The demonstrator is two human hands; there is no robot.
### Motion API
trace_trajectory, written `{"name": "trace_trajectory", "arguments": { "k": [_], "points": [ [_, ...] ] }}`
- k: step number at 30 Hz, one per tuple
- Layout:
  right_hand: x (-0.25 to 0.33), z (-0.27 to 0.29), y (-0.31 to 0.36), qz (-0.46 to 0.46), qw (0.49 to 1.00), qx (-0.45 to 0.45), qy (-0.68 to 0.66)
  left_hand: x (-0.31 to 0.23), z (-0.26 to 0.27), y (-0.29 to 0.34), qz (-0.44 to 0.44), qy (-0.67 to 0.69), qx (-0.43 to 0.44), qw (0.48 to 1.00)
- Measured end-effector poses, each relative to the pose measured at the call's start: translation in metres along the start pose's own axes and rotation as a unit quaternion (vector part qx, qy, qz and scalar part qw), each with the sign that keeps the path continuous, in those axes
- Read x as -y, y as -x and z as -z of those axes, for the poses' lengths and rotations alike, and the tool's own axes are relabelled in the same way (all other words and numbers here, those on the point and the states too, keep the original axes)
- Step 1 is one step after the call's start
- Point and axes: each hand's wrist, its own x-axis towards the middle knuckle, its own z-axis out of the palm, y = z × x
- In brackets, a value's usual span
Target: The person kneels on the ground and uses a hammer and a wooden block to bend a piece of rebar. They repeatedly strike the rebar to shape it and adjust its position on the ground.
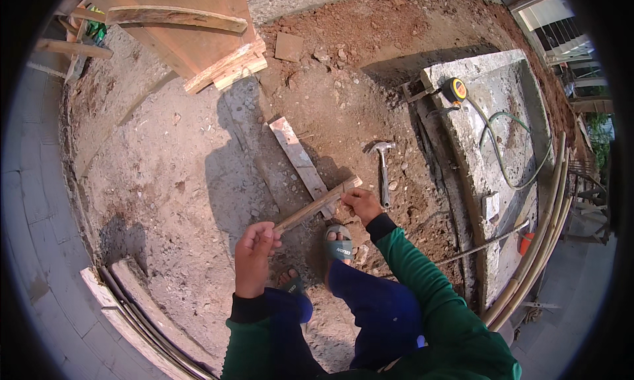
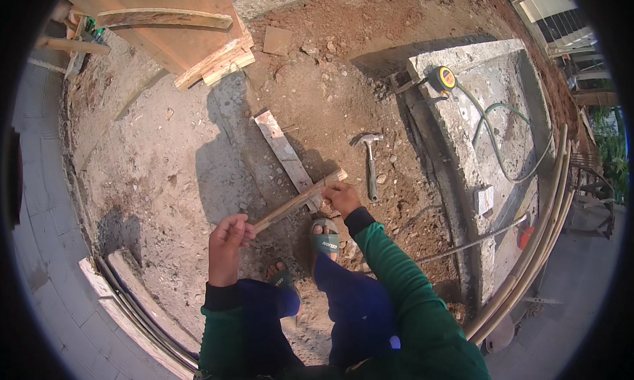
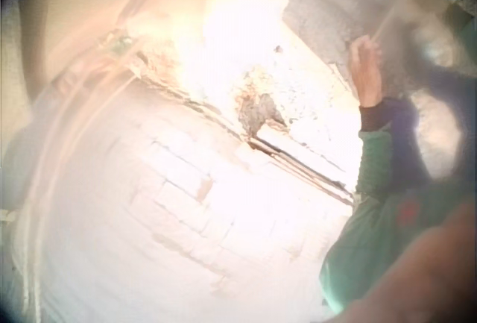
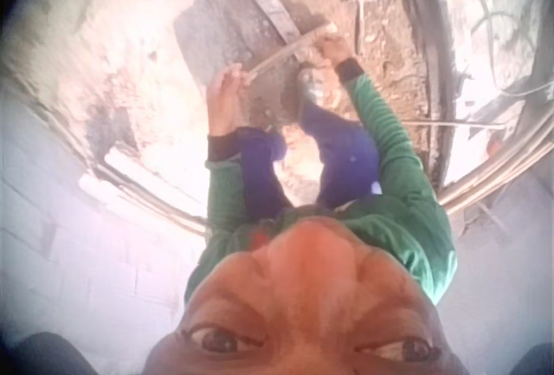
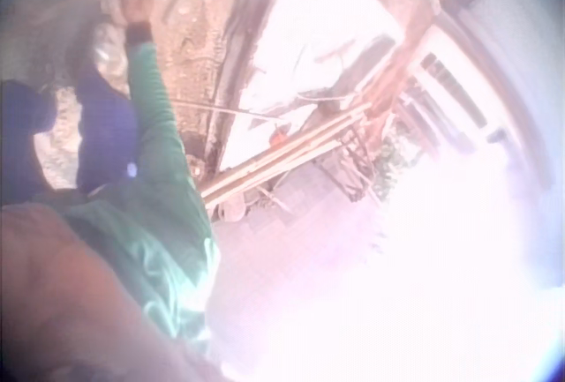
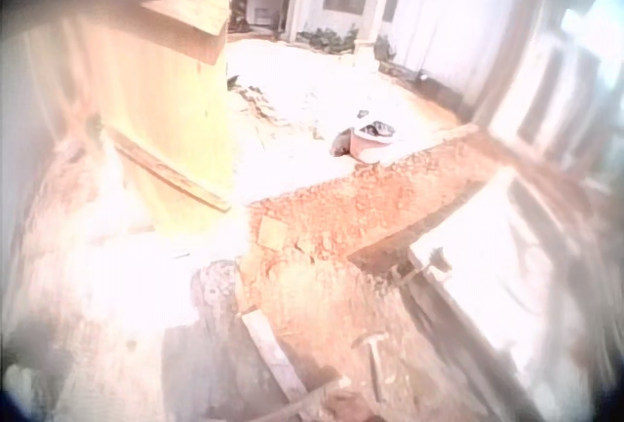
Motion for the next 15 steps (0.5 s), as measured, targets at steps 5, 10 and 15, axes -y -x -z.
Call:
{"name": "trace_trajectory", "arguments": {
  "k": [5,10,15],
  "points": [
    [-0.005,0.004,-0.059,-0.006,0.99,0.044,-0.133,-0.017,0.014,-0.046,-0.154,-0.065,0.018,0.986],
    [0.029,0.011,-0.114,-0.028,0.974,0.085,-0.206,0.015,0.062,-0.105,-0.277,-0.167,-0.008,0.946],
    [0.302,0.086,-0.082,0.365,0.847,0.017,-0.386,0.055,0.089,-0.128,-0.228,-0.164,-0.061,0.958]
  ]
}}
